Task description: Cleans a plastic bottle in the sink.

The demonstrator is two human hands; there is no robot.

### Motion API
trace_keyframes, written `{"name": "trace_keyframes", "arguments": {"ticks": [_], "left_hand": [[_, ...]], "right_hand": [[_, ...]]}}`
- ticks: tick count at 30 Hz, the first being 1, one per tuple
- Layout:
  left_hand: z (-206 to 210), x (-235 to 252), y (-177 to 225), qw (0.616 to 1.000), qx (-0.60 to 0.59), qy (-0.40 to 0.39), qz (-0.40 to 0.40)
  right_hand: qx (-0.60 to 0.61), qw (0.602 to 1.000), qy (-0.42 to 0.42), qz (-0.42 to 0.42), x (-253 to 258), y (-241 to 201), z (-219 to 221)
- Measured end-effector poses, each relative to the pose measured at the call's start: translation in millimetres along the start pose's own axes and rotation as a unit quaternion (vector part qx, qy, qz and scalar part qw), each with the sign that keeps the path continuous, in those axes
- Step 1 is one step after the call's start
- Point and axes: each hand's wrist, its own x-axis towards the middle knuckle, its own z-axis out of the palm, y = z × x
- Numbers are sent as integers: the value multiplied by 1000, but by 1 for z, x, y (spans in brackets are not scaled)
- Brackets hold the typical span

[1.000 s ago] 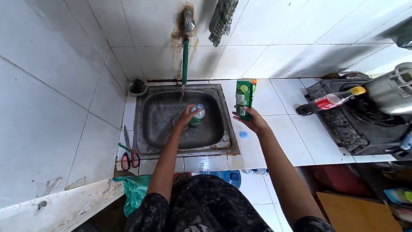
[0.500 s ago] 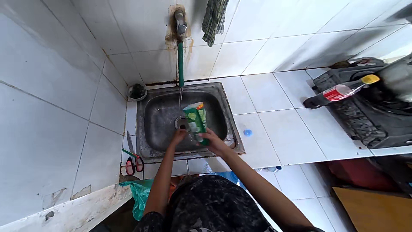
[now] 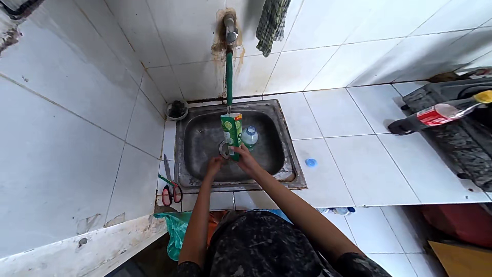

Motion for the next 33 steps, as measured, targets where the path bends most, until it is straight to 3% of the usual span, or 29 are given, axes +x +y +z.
{"name": "trace_keyframes", "arguments": {"ticks": [14,33], "left_hand": [[6,-3,-1,1000,-2,-6,7],[12,12,65,996,13,-1,91]], "right_hand": [[-8,1000,0,-20,7,-19,10],[-11,999,-10,-47,11,-28,6]]}}
